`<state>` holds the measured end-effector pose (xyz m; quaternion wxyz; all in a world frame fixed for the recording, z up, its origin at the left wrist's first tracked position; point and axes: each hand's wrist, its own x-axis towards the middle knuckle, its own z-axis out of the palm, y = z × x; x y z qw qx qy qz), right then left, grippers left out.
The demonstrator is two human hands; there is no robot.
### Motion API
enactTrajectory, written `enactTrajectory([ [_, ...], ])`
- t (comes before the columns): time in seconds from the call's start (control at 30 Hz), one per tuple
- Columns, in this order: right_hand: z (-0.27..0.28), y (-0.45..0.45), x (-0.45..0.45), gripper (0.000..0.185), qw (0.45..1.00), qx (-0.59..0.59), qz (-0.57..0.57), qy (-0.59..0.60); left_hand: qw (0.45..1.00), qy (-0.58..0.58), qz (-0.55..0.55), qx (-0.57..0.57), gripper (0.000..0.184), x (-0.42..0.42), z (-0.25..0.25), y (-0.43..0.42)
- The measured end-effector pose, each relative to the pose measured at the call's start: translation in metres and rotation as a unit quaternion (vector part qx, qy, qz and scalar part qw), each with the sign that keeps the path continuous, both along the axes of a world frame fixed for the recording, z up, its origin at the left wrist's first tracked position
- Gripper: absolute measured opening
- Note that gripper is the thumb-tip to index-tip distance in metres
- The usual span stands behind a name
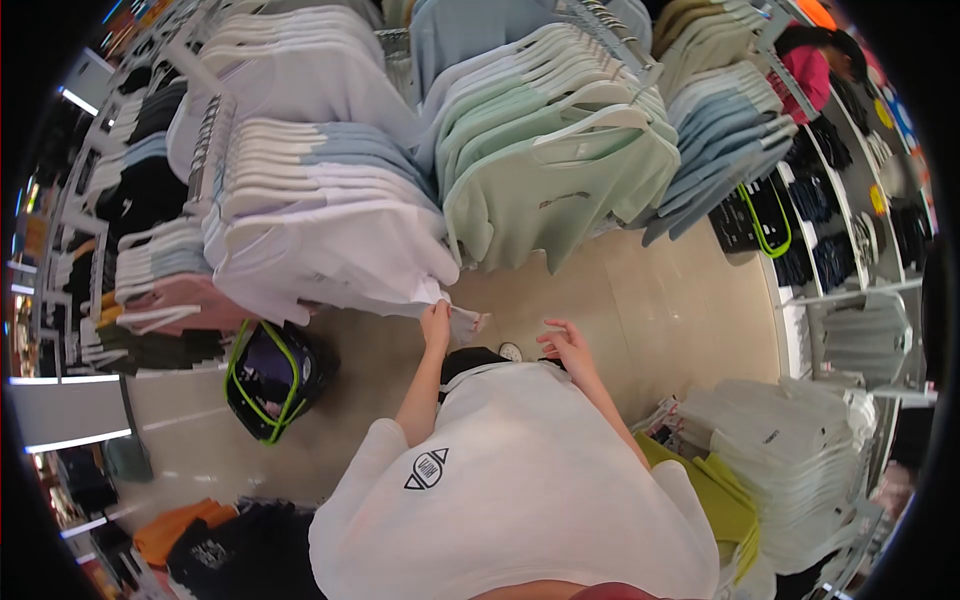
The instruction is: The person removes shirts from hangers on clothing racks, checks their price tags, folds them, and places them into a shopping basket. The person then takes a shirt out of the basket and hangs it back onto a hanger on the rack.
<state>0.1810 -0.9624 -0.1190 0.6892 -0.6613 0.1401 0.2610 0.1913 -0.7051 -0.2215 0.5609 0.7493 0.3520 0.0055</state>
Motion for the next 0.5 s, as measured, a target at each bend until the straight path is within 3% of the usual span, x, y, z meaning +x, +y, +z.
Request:
enactTrajectory([
  [0.03,-0.011,0.0,0.002,0.027,1.0,0.0,0.016,0.003,1.0,0.003,0.016,0.0,0.031,-0.004,0.011,0.0],
  [0.1,-0.033,0.001,0.008,0.042,0.98,-0.098,0.107,-0.136,0.957,-0.139,0.048,-0.251,0.026,-0.01,0.035,0.001],
  [0.13,-0.042,0.001,0.012,0.042,0.978,-0.096,0.123,-0.136,0.956,-0.141,0.063,-0.249,0.026,-0.013,0.05,0.002],
  [0.2,-0.052,0.007,0.022,0.065,0.912,-0.192,0.176,-0.316,0.885,-0.237,0.052,-0.397,0.014,-0.016,0.088,0.005],
  [0.23,-0.056,0.012,0.027,0.065,0.911,-0.186,0.188,-0.318,0.885,-0.241,0.064,-0.393,0.014,-0.018,0.104,0.007],
  [0.3,-0.055,0.022,0.034,0.084,0.917,-0.091,0.286,-0.264,0.833,-0.312,0.007,-0.457,0.015,-0.019,0.135,0.006],
  [0.43,-0.033,0.053,0.026,0.092,0.905,0.001,0.315,-0.285,0.853,-0.303,-0.037,-0.423,0.021,-0.017,0.189,-0.011],
  [0.5,-0.031,0.066,0.028,0.093,0.883,0.034,0.299,-0.361,0.849,-0.289,-0.068,-0.437,0.023,-0.015,0.201,-0.018],
])
